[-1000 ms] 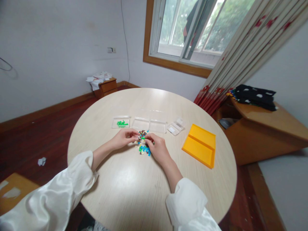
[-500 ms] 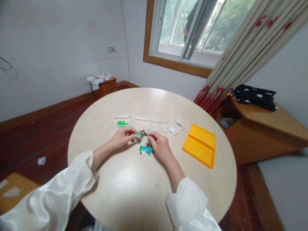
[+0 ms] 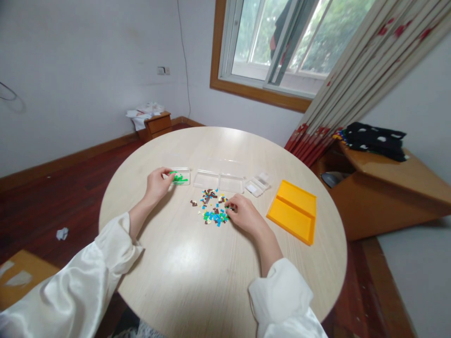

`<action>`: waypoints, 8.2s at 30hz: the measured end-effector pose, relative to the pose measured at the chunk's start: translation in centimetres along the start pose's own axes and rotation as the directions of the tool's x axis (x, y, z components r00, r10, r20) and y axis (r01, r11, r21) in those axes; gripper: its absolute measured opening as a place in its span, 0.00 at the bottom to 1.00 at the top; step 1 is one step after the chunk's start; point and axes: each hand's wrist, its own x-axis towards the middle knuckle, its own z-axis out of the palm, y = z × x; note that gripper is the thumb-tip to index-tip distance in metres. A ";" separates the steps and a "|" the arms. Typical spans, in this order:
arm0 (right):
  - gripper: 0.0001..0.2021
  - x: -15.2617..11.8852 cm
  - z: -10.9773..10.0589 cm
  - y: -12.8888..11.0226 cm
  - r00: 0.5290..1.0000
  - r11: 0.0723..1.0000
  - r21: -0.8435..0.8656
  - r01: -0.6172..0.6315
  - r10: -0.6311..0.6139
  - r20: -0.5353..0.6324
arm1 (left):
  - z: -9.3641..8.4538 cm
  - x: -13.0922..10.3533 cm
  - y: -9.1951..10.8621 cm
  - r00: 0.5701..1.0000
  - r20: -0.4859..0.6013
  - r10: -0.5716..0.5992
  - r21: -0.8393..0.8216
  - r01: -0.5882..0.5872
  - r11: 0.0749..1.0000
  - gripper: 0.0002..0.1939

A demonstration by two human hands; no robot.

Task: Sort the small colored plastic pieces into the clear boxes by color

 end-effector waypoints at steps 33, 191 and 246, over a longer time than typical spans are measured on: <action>0.20 1.2 2.8 -4.4 0.943 0.627 0.751 -0.207 0.333 -0.018 | 0.9 -5.0 5.2 0.778 0.311 0.546 -0.439 -0.392 0.809 0.08; 0.04 -0.3 2.1 -4.7 0.981 0.992 0.051 0.119 -0.126 0.149 | 0.4 -0.9 1.7 0.989 0.012 0.147 0.001 -0.147 0.989 0.06; 0.08 0.1 2.7 -5.5 0.954 0.980 0.068 0.187 -0.165 -0.250 | 0.8 -5.0 5.4 0.447 0.800 0.400 -0.573 0.373 0.730 0.22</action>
